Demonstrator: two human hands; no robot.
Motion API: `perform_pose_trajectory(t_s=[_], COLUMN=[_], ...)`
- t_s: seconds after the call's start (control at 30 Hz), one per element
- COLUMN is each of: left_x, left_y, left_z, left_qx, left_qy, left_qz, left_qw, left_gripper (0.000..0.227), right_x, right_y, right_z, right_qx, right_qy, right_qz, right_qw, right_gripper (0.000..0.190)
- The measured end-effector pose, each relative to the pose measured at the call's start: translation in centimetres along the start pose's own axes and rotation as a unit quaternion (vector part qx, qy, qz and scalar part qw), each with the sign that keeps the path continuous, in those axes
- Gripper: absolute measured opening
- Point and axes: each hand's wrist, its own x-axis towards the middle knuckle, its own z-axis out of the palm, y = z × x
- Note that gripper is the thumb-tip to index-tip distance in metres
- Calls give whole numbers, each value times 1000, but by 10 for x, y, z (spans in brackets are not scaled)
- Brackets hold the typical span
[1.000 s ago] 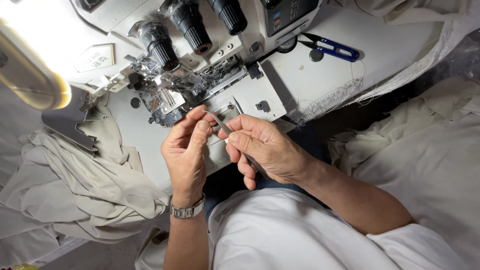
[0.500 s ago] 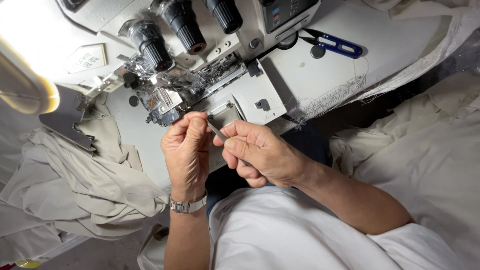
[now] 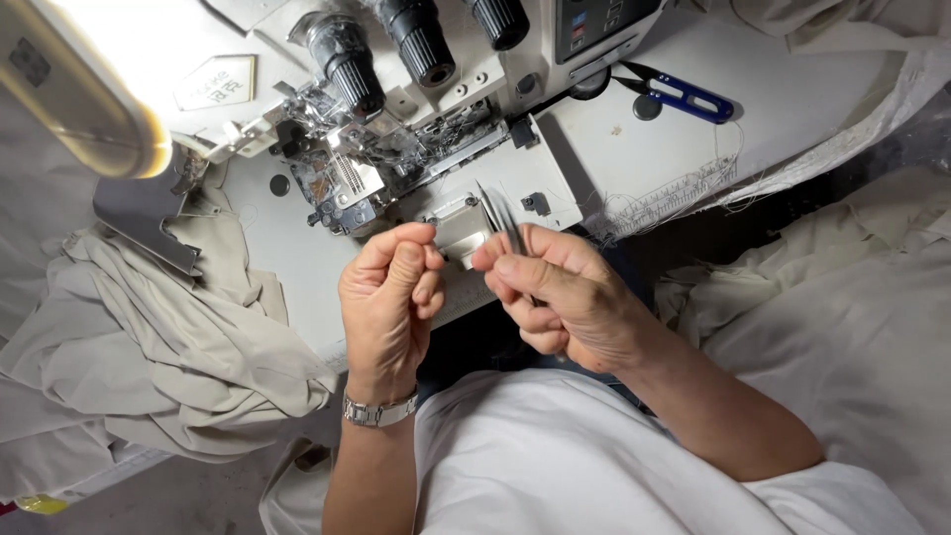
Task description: Threading an industrial sewing machine using tweezers to guide the thread through various eyelets and tensioners.
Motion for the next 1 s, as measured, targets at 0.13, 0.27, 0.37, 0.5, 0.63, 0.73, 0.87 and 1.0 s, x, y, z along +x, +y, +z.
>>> perform_pose_trajectory(t_s=[0.13,0.27,0.37,0.5,0.63,0.73,0.87,1.0], left_x=[-9,-15,-14,-18,-23,-25,-26,-25], left_y=[1,7,1,1,5,10,13,13], left_z=[8,8,0,2,14,15,13,12], left_qx=[53,84,70,125,120,103,82,95], left_qy=[-47,-120,-114,-118,-126,-131,-144,-138], left_qz=[45,67,42,56,46,35,22,35], left_qw=[996,987,990,984,984,985,986,985], left_gripper=[28,69,79,78,65,61,63,61], right_x=[6,11,22,30,31,34,35,34], right_y=[3,5,21,19,10,16,19,21], right_z=[8,10,8,4,15,14,14,7], right_qx=[-50,-89,-121,-208,-266,-222,-139,-123], right_qy=[7,-31,-51,-56,-20,6,32,37], right_qz=[-76,-86,-138,-267,-245,-227,-207,-210], right_qw=[996,992,982,939,932,948,968,969], right_gripper=[35,43,41,19,23,27,26,23])
